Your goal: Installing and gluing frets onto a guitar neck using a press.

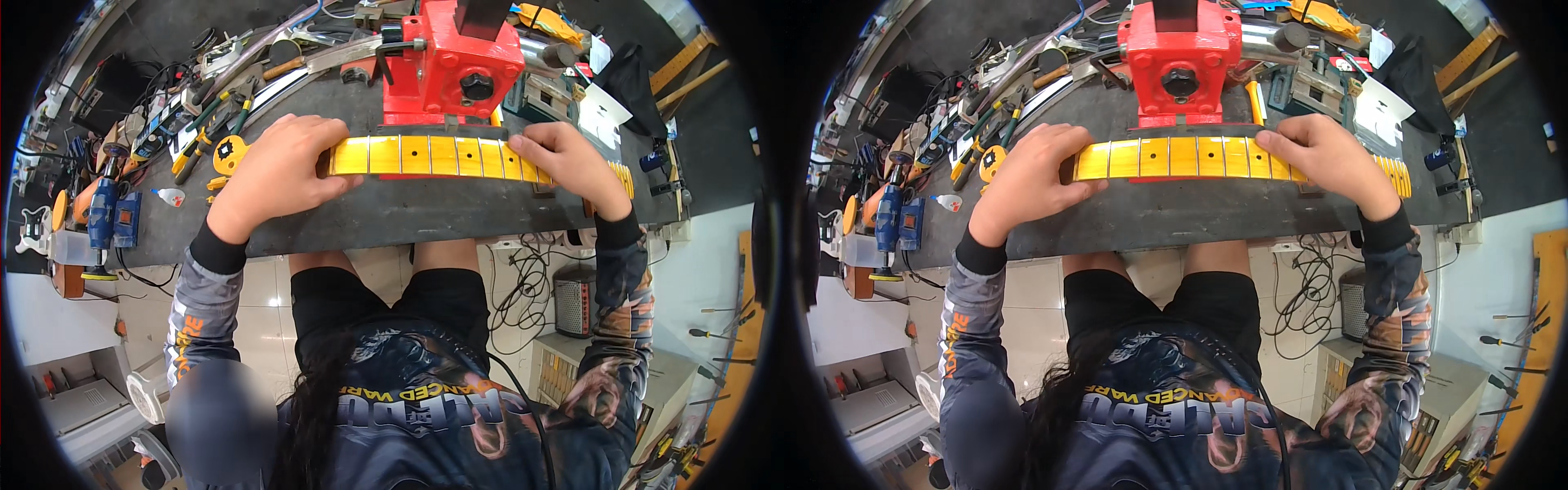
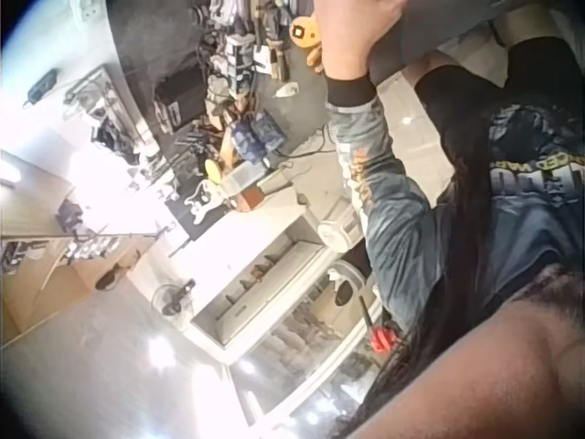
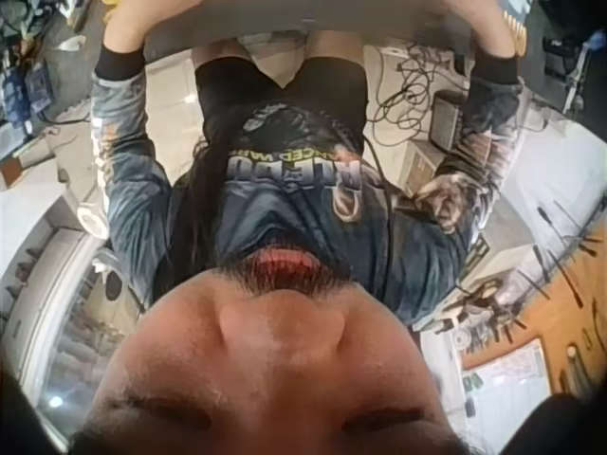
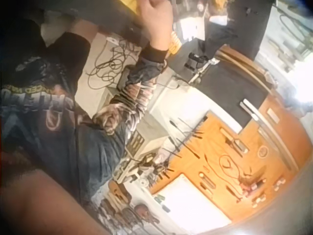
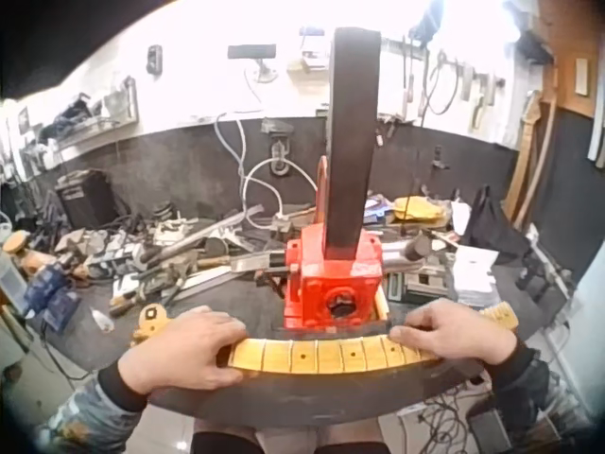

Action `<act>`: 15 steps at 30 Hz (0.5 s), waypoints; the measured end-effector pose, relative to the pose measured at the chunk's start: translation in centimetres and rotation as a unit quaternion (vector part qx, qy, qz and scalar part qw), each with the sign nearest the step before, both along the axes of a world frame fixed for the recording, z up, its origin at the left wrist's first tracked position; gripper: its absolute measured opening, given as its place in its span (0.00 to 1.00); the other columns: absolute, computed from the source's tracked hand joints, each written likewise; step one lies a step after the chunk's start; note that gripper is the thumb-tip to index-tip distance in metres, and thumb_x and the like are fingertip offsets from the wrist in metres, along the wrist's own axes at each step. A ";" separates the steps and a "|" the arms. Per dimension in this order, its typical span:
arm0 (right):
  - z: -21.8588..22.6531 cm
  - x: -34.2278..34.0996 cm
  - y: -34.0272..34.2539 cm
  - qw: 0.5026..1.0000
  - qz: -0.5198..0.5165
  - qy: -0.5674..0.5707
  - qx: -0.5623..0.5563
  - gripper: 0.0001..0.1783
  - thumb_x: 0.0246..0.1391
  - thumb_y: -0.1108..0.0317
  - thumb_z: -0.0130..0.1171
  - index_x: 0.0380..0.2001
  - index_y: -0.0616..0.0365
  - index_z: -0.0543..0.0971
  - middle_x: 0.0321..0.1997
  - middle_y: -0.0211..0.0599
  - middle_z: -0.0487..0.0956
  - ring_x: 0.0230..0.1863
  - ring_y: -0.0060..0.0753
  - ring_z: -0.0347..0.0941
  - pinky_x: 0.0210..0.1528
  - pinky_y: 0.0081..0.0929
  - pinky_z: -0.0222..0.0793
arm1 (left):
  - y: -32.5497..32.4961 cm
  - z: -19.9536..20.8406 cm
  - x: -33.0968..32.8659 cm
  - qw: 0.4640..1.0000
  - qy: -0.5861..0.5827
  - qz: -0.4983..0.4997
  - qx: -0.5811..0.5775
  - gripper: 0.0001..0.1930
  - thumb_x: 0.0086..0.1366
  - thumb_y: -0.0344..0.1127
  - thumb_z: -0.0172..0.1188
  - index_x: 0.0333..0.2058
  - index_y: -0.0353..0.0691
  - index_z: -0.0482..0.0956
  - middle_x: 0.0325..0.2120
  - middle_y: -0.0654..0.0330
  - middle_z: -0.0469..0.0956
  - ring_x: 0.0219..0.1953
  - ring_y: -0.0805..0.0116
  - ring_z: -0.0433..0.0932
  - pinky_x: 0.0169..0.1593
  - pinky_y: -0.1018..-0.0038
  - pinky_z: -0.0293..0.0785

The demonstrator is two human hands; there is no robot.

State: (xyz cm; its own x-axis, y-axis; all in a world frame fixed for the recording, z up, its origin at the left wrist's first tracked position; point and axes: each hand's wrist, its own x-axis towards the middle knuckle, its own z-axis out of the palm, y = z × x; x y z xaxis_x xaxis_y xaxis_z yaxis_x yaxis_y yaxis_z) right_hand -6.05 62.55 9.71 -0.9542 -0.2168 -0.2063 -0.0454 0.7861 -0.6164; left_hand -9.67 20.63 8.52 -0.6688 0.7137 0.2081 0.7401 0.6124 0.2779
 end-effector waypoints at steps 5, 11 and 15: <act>-0.8 -1.5 0.9 1.000 0.001 0.020 -0.010 0.33 0.80 0.46 0.63 0.27 0.67 0.81 0.18 0.33 0.74 0.20 0.24 0.69 0.26 0.33 0.66 | 1.5 -1.5 -1.5 1.000 0.003 0.016 0.007 0.21 0.64 0.49 0.78 0.40 0.39 0.82 0.33 0.52 0.82 0.42 0.45 0.83 0.52 0.56 0.75; -2.2 -3.3 2.4 0.998 0.018 0.056 0.024 0.35 0.78 0.44 0.64 0.27 0.68 0.81 0.18 0.36 0.71 0.21 0.26 0.66 0.27 0.38 0.62 | 2.3 -2.3 -2.4 0.998 -0.048 0.028 0.000 0.25 0.62 0.50 0.82 0.46 0.38 0.83 0.35 0.51 0.81 0.44 0.44 0.80 0.52 0.53 0.76; -2.1 -3.4 2.1 0.997 0.016 0.058 0.043 0.35 0.78 0.43 0.63 0.28 0.68 0.82 0.18 0.41 0.71 0.21 0.33 0.66 0.29 0.41 0.62 | 2.0 -2.9 -2.8 0.999 -0.043 0.026 0.004 0.31 0.61 0.59 0.82 0.46 0.38 0.82 0.36 0.50 0.81 0.43 0.44 0.80 0.52 0.53 0.76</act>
State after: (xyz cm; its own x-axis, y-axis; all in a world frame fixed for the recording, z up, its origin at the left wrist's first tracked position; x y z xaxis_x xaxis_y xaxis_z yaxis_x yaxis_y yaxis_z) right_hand -9.46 64.67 7.61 -0.9654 -0.2343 -0.1146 -0.1385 0.8328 -0.5360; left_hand -12.43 22.68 5.60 -0.7204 0.6763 0.1542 0.6808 0.6468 0.3437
